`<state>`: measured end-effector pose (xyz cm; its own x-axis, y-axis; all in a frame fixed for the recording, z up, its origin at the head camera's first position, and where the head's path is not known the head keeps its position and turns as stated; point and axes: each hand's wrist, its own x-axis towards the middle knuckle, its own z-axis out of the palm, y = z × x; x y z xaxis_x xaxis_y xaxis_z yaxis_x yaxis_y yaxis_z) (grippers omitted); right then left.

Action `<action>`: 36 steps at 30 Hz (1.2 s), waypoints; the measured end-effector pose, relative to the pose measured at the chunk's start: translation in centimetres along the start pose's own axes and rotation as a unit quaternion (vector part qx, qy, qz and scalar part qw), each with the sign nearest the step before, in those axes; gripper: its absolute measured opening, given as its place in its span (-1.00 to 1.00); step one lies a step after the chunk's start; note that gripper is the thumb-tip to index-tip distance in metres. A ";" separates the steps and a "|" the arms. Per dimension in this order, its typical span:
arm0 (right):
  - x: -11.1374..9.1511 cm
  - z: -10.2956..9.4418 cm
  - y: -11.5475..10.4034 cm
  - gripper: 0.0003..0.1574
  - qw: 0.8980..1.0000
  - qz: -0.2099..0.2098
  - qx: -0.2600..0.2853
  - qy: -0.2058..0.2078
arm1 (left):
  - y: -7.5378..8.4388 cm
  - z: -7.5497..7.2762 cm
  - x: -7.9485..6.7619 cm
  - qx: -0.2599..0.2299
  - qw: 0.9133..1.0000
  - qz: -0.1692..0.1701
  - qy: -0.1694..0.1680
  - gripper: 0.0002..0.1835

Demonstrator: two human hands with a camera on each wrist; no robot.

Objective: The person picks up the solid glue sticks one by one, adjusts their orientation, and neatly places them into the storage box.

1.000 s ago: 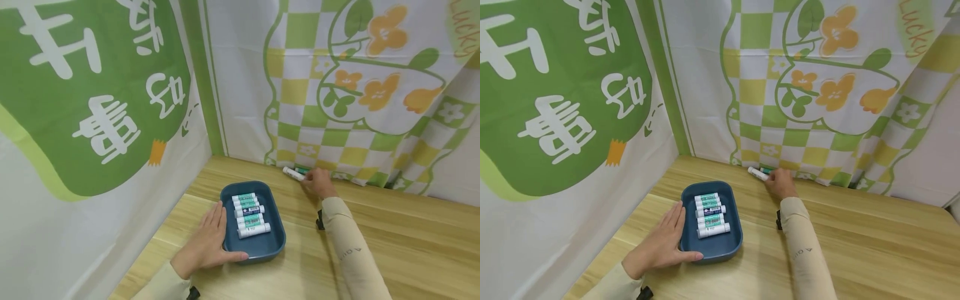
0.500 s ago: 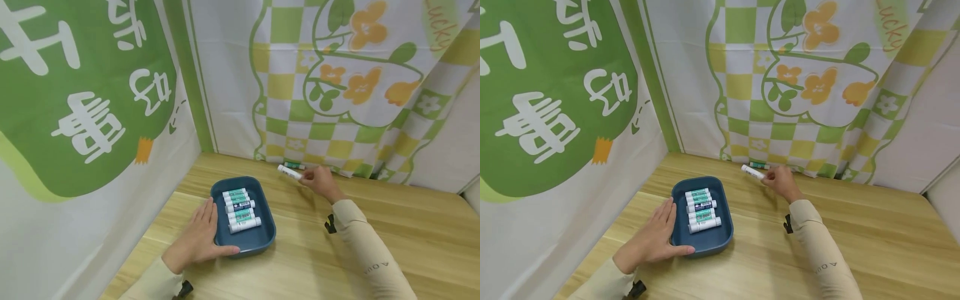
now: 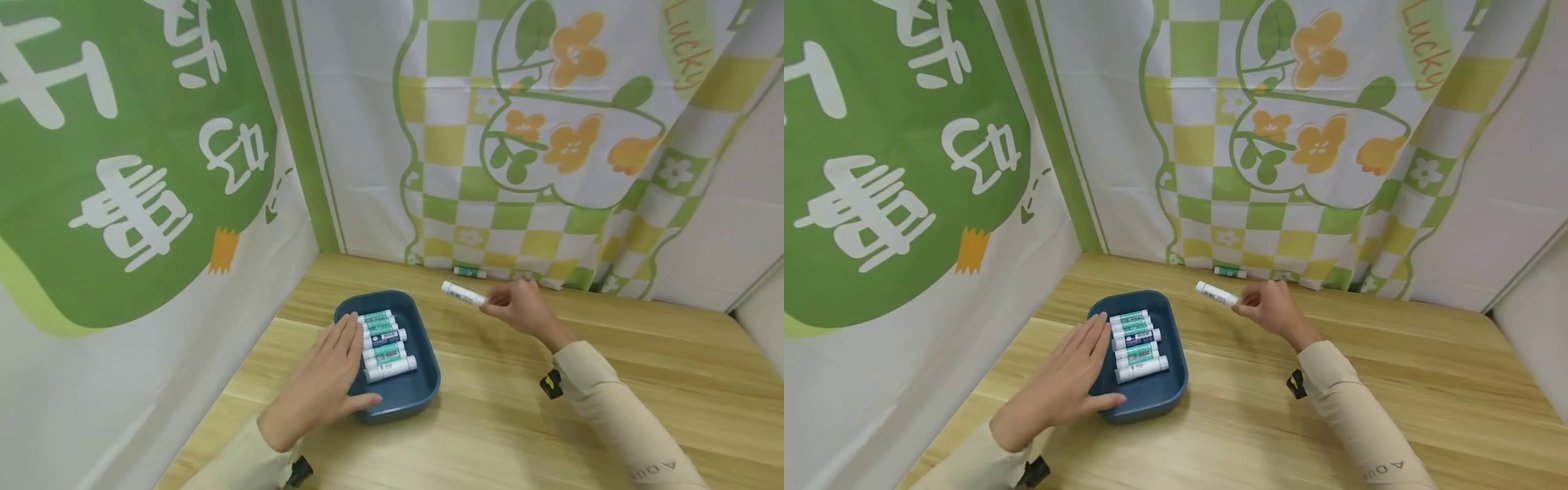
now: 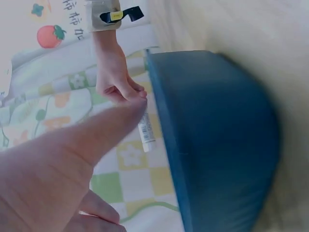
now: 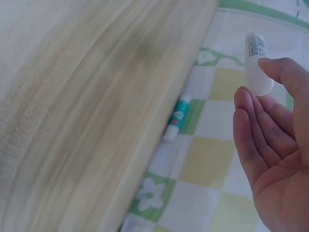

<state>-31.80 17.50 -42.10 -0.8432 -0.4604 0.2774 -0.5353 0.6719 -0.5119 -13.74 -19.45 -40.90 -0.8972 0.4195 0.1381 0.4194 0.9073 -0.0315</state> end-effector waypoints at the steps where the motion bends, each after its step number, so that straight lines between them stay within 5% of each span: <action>1: -0.1 -0.2 -0.4 -0.86 1.000 -0.005 0.001 0.001 | 0.1 -0.4 0.4 0.018 1.000 0.014 0.020 0.23; 7: -0.7 -1.6 -3.0 -0.84 1.000 -0.001 0.013 0.000 | 0.7 -2.6 4.4 0.078 0.987 0.065 0.127 -0.02; 12: -1.0 -2.0 -5.0 -0.82 0.999 0.023 0.032 -0.026 | 1.2 -4.0 7.8 0.096 0.976 0.095 0.172 -0.31; 22: -1.2 -1.9 -7.8 -0.83 0.998 0.018 0.058 -0.036 | 2.9 -4.4 12.9 0.105 0.964 0.190 0.156 -0.66; 29: -1.0 -1.8 -8.5 -0.84 0.997 0.002 0.068 -0.033 | 4.4 -3.2 14.4 0.165 0.940 0.220 0.202 -0.87; 36: -0.9 -2.0 -8.7 -0.83 0.997 -0.001 0.066 -0.031 | 5.4 -3.3 14.9 0.192 0.940 0.213 0.185 -0.94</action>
<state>-26.52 13.27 -36.28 -0.8350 -0.5002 0.2293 -0.5227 0.5908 -0.6146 -24.36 -8.37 -35.79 -0.5205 0.7722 0.3644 0.5843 0.6333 -0.5074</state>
